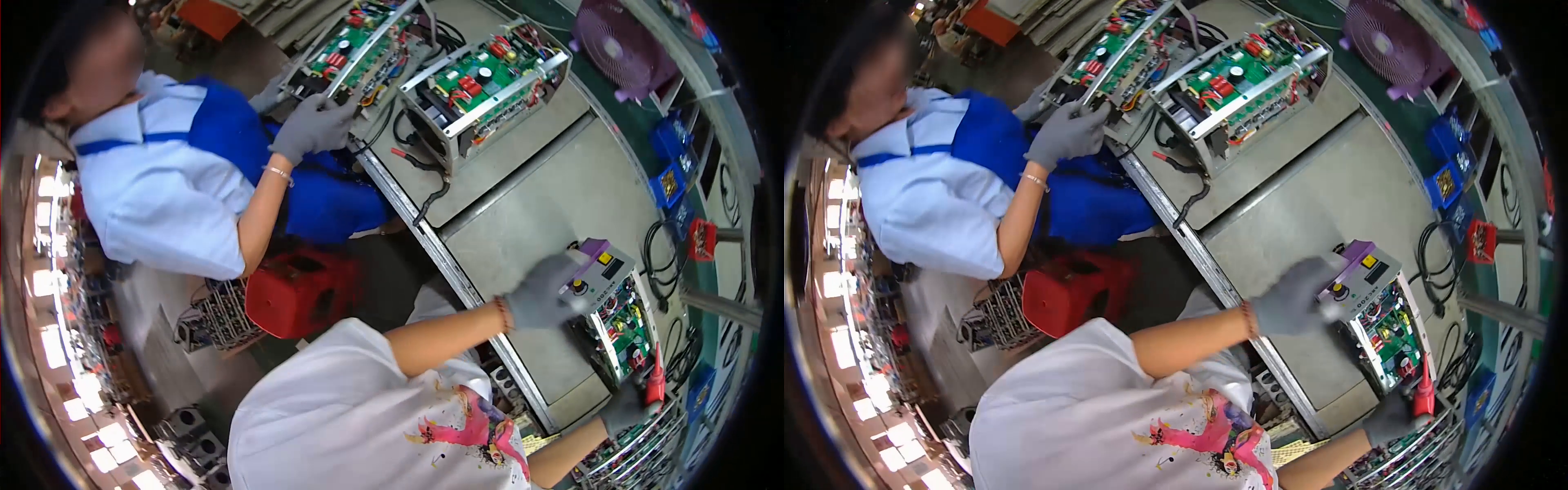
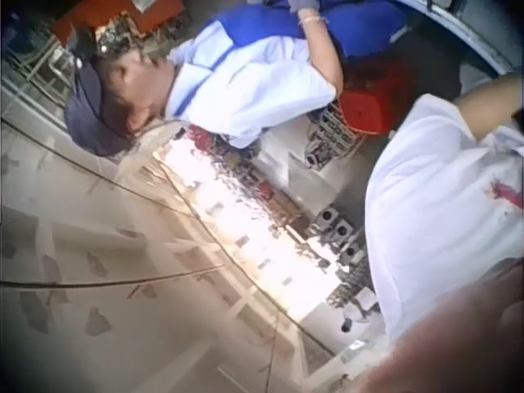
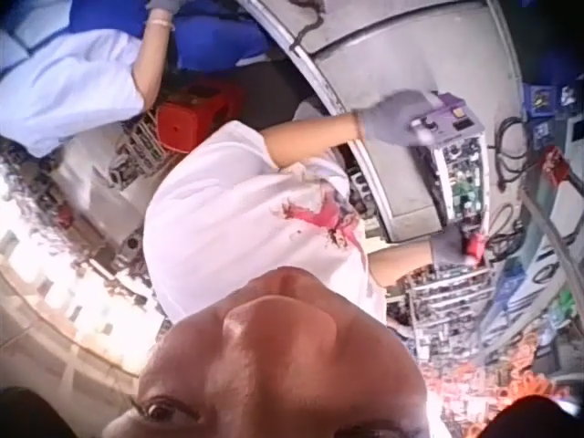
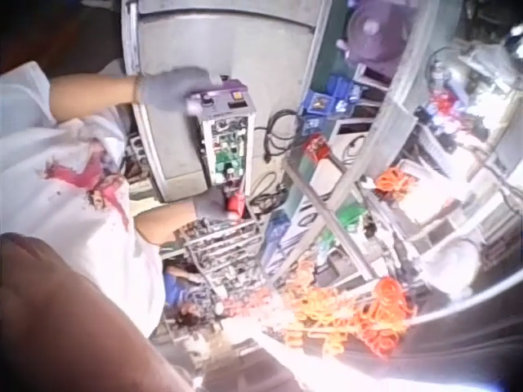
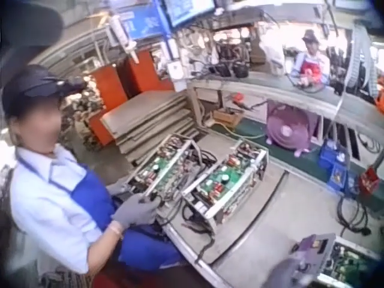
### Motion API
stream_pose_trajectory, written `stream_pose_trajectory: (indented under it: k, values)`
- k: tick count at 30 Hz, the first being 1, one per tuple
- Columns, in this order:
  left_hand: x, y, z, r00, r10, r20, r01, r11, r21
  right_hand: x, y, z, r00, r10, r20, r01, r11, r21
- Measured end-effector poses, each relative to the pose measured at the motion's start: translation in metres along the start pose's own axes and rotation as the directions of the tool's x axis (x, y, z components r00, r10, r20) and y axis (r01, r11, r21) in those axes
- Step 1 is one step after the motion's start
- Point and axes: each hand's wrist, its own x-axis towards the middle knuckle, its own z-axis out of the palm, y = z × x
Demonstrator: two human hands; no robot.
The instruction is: Applying adhesive and labels to electronic power inverter units in a factory assembly line.
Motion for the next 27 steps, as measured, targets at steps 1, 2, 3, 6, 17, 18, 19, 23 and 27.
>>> stream_pose_trajectory:
  k: [1,2,3,6,17,18,19,23,27]
  values:
    - [-0.01,-0.014,-0.022,0.996,-0.079,-0.042,0.077,0.996,-0.048,0.02,-0.001,-0.033,0.997,0.012,0.071,-0.015,0.999,0.052]
    - [-0.025,-0.041,-0.033,0.928,-0.081,-0.364,0.02,0.985,-0.169,0.034,-0.003,-0.057,0.991,0.004,0.136,-0.017,0.995,0.097]
    - [-0.034,-0.076,-0.065,0.914,-0.375,-0.154,0.256,0.828,-0.5,0.036,0.0,-0.047,0.969,0.033,0.245,-0.061,0.992,0.107]
    - [-0.066,-0.127,-0.141,0.596,-0.349,-0.723,0.137,0.931,-0.337,0.043,0.009,-0.022,0.967,0.085,0.24,-0.103,0.993,0.064]
    - [-0.049,-0.211,-0.277,0.399,-0.332,-0.855,0.585,0.81,-0.041,0.046,0.032,0.005,0.994,0.095,0.054,-0.094,0.995,-0.014]
    - [-0.043,-0.216,-0.28,0.423,-0.259,-0.868,0.606,0.793,0.058,0.052,0.029,-0.01,0.996,0.076,0.045,-0.075,0.997,-0.019]
    - [-0.036,-0.22,-0.284,0.405,-0.258,-0.877,0.601,0.798,0.043,0.058,0.028,-0.019,0.992,0.104,0.074,-0.104,0.995,-0.003]
    - [-0.022,-0.224,-0.289,0.445,-0.217,-0.869,0.745,0.628,0.225,0.065,0.03,-0.021,0.986,0.122,0.111,-0.121,0.993,-0.012]
    - [-0.004,-0.208,-0.292,0.482,-0.295,-0.825,0.722,0.667,0.184,0.072,0.027,-0.03,0.991,0.112,0.069,-0.109,0.993,-0.046]
